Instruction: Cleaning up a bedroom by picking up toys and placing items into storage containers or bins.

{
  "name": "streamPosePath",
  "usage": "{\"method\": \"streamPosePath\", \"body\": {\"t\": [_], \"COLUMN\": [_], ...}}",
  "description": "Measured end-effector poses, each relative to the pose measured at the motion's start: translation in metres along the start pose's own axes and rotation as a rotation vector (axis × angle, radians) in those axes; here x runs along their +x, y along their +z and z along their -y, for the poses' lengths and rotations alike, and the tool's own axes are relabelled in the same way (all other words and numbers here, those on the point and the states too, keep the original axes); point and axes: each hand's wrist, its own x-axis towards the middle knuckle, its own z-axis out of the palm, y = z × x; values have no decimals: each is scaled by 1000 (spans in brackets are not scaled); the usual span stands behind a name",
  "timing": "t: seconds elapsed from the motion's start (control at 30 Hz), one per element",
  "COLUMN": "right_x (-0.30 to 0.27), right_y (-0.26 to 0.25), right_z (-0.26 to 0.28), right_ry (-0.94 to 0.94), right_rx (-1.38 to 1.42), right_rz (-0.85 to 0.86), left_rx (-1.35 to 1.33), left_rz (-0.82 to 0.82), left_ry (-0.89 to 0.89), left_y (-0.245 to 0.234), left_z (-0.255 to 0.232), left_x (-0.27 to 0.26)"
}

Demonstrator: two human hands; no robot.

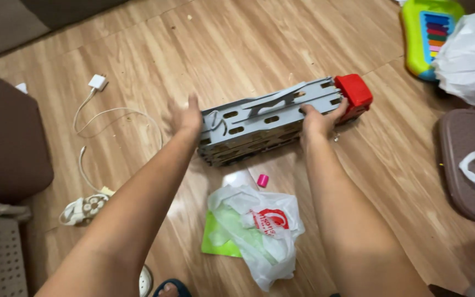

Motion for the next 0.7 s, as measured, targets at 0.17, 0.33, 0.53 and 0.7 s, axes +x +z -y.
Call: {"method": "streamPosePath", "body": {"t": [0.17, 0.33, 0.53, 0.7], "right_x": [-10, 20, 40, 51], "right_y": [-5, -4, -14, 5], "right_z": [35, -18, -36, -10], "right_ry": [102, -34, -136, -283], "right_rx": [33, -54, -293, -389], "right_rz": [58, -93, 47, -258], "left_rx": [-485, -344, -385, -280], "left_rz": [343, 319, 616, 430], "left_ry": [-512, -413, -316, -268], "left_y": [53, 14, 60, 30], "left_z": [65, 10, 50, -4], "left_x": [33, -20, 0, -18]}}
